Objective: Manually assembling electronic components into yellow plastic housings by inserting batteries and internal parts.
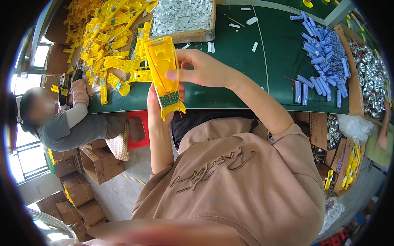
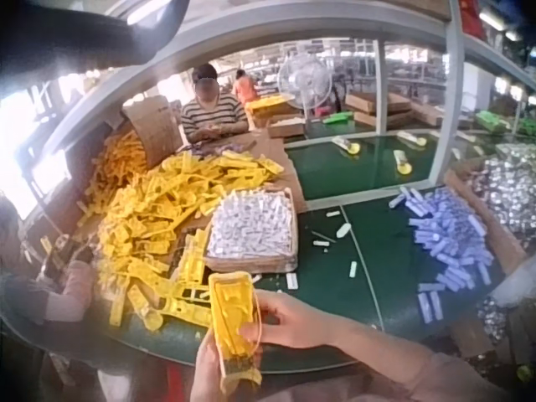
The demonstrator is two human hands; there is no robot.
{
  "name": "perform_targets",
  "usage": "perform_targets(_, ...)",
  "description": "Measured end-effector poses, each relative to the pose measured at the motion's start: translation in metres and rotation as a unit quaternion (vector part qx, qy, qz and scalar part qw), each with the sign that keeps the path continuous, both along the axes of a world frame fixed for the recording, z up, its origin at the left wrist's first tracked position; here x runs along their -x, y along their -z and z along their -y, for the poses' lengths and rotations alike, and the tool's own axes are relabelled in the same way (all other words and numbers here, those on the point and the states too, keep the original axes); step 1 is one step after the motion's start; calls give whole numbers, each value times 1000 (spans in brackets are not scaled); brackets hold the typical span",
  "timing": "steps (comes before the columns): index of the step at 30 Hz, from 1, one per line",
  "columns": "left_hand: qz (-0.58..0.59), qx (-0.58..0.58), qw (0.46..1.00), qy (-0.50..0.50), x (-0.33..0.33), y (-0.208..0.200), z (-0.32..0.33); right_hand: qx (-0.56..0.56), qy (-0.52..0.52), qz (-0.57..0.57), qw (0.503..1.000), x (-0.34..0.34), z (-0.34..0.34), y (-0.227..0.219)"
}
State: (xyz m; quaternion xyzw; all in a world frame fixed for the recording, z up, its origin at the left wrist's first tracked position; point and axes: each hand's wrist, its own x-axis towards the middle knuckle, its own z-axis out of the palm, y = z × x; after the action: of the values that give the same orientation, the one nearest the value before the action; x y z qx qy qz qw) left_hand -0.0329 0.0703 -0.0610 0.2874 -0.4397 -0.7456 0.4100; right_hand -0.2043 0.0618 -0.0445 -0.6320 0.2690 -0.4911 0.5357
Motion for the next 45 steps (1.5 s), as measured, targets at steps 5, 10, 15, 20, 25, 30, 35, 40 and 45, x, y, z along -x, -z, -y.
perform_targets(5, -13, -4, 1000, 7, 2, 7, 4, -68, 32, -1, 997, -7, 3, -4)
perform_targets(10, -17, -7, 1000, -5, 4, 9, -4, -136, 7, 30, 990, -10, 3, -2)
perform_targets(15, -23, 25, 999, -9, -1, 11, -6, -119, 40, 79, 989, -23, 0, -1)
perform_targets(20, 33, 76, 996, -30, -2, -10, -2, -126, 75, 35, 989, -24, 8, 4)
perform_targets(25, 23, 68, 997, -33, 4, -2, -7, -184, 98, 112, 972, -37, 4, 3)
perform_targets(30, 29, 88, 993, -68, 6, -3, -12, -185, 86, 157, 966, -42, 4, 8)
perform_targets(35, 66, 127, 988, -52, 0, -13, -8, -161, 65, 136, 975, -29, 3, 4)
perform_targets(40, 51, 86, 995, -27, -1, -10, -12, -169, 15, 96, 981, -22, 2, -8)
perform_targets(45, 70, 114, 990, -52, 4, -12, -9, -155, 23, 109, 982, -24, 6, 12)
